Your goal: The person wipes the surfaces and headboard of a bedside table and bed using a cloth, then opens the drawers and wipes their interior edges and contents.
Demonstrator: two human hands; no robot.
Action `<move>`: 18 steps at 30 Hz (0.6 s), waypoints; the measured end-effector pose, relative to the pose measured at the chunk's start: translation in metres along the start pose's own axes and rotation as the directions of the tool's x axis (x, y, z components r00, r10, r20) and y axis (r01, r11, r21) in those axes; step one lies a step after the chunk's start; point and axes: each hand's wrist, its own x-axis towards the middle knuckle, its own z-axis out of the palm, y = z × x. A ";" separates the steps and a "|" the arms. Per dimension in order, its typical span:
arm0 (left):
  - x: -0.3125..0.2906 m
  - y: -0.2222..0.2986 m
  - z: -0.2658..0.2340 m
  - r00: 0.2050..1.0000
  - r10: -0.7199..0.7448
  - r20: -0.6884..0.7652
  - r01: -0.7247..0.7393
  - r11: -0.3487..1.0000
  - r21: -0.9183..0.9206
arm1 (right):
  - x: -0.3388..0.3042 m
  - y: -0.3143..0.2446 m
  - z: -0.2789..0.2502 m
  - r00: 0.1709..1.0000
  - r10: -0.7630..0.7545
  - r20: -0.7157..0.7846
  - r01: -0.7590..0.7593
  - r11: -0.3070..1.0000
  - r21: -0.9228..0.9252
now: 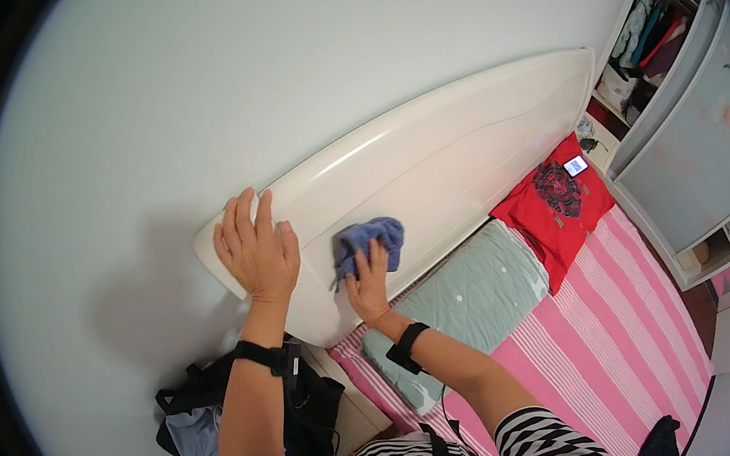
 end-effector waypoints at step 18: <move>0.004 0.002 0.007 1.000 -0.006 0.005 0.006 0.996 0.093 | 0.282 0.255 -0.182 0.814 0.354 -0.460 -0.283 0.934 0.217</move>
